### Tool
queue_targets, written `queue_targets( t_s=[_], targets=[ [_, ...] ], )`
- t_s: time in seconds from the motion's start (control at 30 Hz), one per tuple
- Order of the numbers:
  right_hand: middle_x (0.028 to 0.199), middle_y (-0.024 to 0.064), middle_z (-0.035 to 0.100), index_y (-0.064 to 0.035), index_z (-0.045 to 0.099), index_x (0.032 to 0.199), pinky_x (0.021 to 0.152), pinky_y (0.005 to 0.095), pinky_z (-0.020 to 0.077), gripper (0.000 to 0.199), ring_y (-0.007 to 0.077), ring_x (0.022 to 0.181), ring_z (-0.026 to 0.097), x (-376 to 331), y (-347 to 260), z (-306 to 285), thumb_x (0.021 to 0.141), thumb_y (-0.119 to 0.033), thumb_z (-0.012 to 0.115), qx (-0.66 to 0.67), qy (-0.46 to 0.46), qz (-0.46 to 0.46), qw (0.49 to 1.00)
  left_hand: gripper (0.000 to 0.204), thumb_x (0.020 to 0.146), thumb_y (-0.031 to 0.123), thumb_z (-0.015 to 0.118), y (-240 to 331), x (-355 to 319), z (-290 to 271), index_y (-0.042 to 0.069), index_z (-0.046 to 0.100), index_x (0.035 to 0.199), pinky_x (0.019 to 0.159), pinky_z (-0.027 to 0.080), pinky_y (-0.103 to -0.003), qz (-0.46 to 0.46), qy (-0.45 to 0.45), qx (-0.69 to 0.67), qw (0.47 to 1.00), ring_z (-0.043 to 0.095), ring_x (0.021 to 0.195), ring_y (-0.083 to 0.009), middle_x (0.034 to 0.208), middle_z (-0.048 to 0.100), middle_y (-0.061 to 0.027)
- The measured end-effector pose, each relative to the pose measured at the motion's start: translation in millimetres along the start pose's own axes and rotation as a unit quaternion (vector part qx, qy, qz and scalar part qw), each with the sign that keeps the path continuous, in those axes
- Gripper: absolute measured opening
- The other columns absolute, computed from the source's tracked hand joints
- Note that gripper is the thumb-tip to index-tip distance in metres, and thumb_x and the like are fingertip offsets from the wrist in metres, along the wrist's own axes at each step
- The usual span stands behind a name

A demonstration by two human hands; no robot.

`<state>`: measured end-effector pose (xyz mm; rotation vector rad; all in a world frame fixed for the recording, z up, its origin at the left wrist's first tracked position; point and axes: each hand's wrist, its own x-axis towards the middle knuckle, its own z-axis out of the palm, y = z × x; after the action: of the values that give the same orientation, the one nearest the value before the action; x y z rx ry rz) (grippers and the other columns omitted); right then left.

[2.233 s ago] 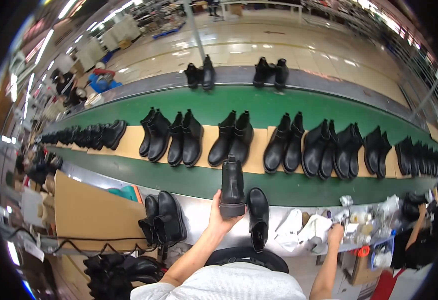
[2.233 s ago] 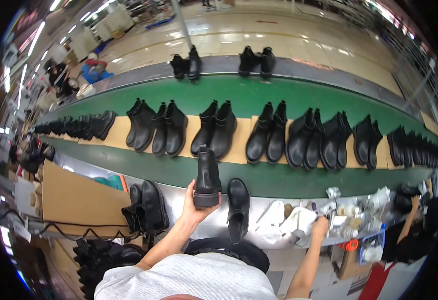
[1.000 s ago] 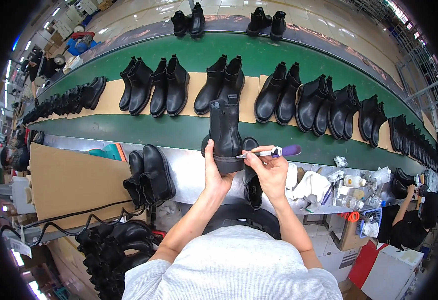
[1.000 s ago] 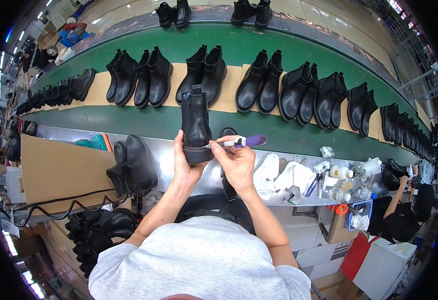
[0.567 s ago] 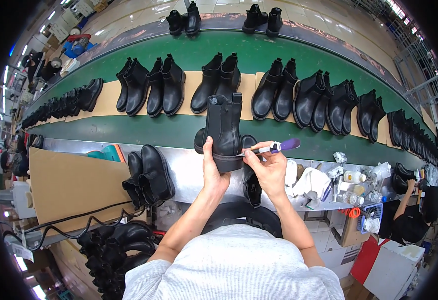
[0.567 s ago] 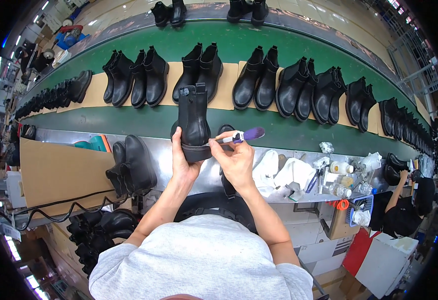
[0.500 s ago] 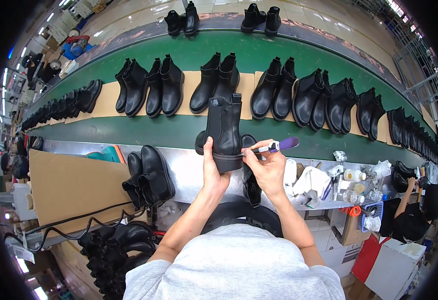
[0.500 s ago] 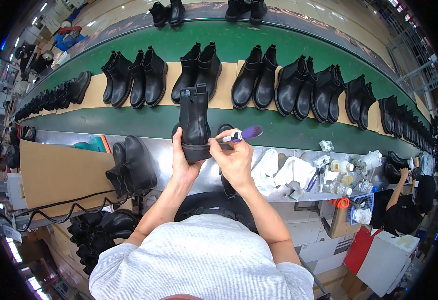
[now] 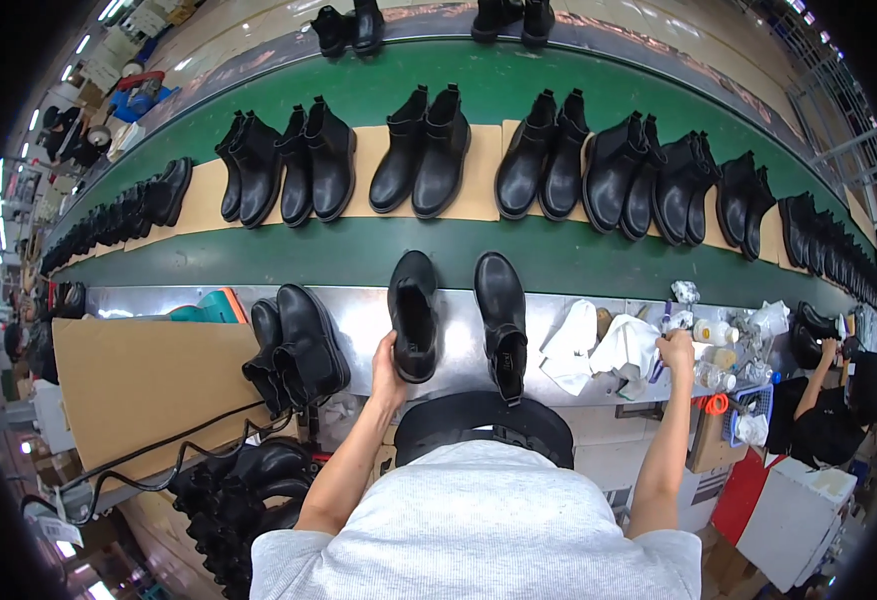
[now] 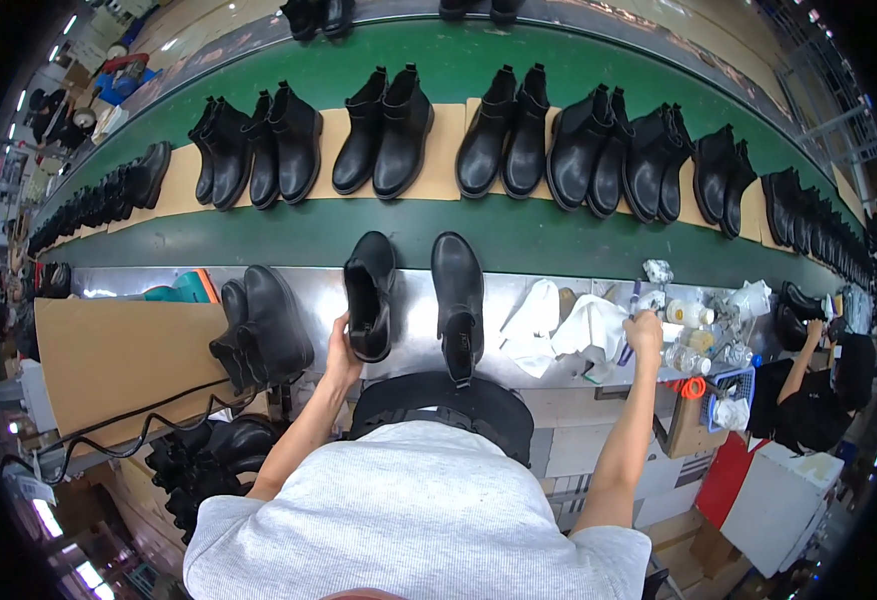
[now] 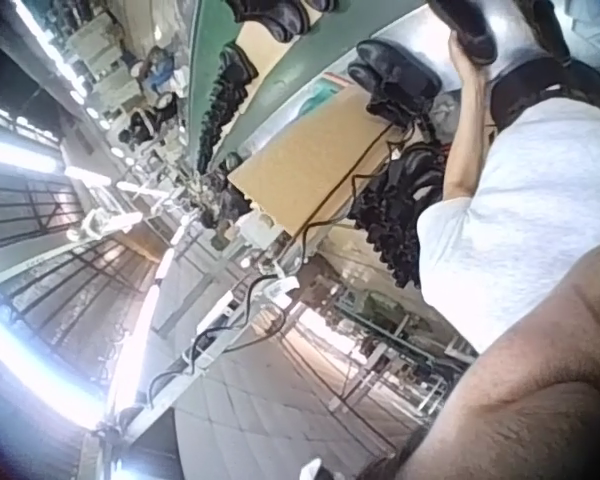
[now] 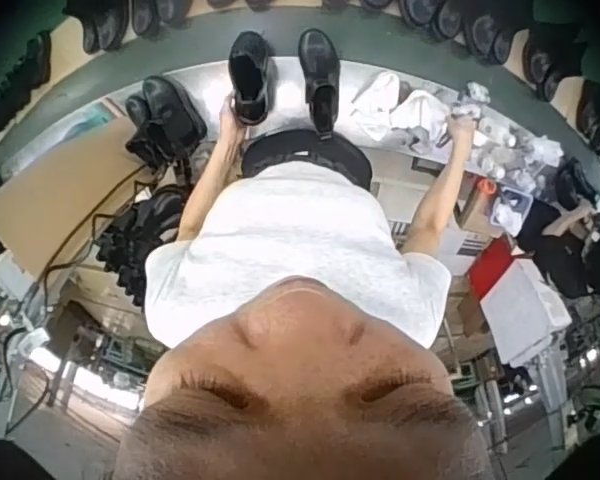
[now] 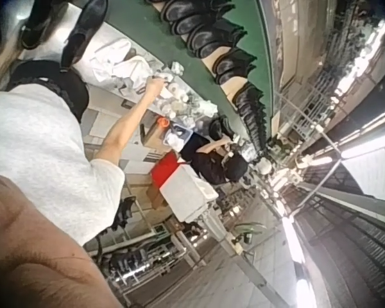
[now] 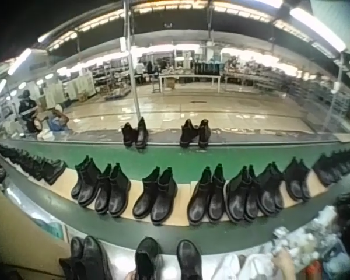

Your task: Inspecting, wiping, and marking black Chelsea-style boots on a footwear production assembly line.

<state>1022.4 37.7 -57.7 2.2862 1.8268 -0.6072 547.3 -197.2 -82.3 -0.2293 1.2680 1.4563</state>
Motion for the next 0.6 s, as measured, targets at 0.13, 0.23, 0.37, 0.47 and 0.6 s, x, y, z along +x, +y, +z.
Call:
queue_targets(
  t_s=[0.13, 0.23, 0.37, 0.47, 0.6],
  targets=[
    [0.099, 0.0257, 0.06, 0.0063, 0.058, 0.101, 0.083, 0.0416, 0.0453, 0.05, 0.0398, 0.096, 0.057, -39, -79, -17, 0.07, -0.031, 0.072, 0.029, 0.145, -0.135, 0.98, 0.072, 0.081, 0.057, 0.047, 28, 4, -10, 0.008, 0.038, 0.132, 0.093, 0.03, -0.047, -0.015, 0.133, 0.217, 0.967, 0.041, 0.114, -0.0238, 0.114, 0.054, -0.0083],
    [0.111, 0.0279, 0.055, 0.0099, 0.051, 0.115, 0.091, 0.0403, 0.0413, 0.066, 0.0371, 0.107, 0.054, -70, -190, -2, 0.076, -0.042, 0.067, 0.238, 0.035, -0.253, 0.937, 0.105, 0.066, 0.064, 0.062, 83, 30, 31, 0.005, 0.019, 0.14, 0.091, 0.035, -0.048, -0.022, 0.025, 0.397, 0.917, 0.043, 0.116, -0.0307, 0.131, 0.04, -0.0179],
    [0.13, 0.0386, 0.031, 0.0104, 0.0, 0.137, 0.097, 0.0403, 0.0386, 0.133, 0.0455, 0.115, 0.044, -88, -287, 71, 0.055, -0.069, 0.068, 0.03, -0.209, -0.209, 0.955, 0.131, 0.049, 0.056, 0.079, 58, 71, 72, 0.001, 0.005, 0.142, 0.095, 0.039, -0.044, 0.106, 0.051, 0.733, 0.67, 0.044, 0.116, -0.041, 0.133, 0.031, -0.0325],
    [0.122, 0.0357, 0.042, 0.0094, 0.005, 0.138, 0.094, 0.0387, 0.041, 0.123, 0.0417, 0.111, 0.049, -76, -294, 71, 0.056, -0.046, 0.077, -0.003, -0.22, -0.222, 0.95, 0.123, 0.048, 0.044, 0.083, 74, 71, 76, 0.0, 0.014, 0.14, 0.099, 0.038, -0.038, 0.063, 0.053, 0.749, 0.657, 0.044, 0.117, -0.041, 0.13, 0.037, -0.0325],
    [0.104, 0.0203, 0.062, -0.002, 0.034, 0.135, 0.086, 0.0343, 0.0473, 0.091, 0.0328, 0.096, 0.061, -50, -261, 70, 0.06, -0.028, 0.078, 0.17, -0.14, -0.296, 0.929, 0.092, 0.057, 0.03, 0.082, 86, 66, 49, -0.003, 0.037, 0.13, 0.089, 0.046, -0.037, 0.203, -0.013, 0.628, 0.751, 0.054, 0.108, -0.0283, 0.116, 0.054, -0.0207]
  ],
)
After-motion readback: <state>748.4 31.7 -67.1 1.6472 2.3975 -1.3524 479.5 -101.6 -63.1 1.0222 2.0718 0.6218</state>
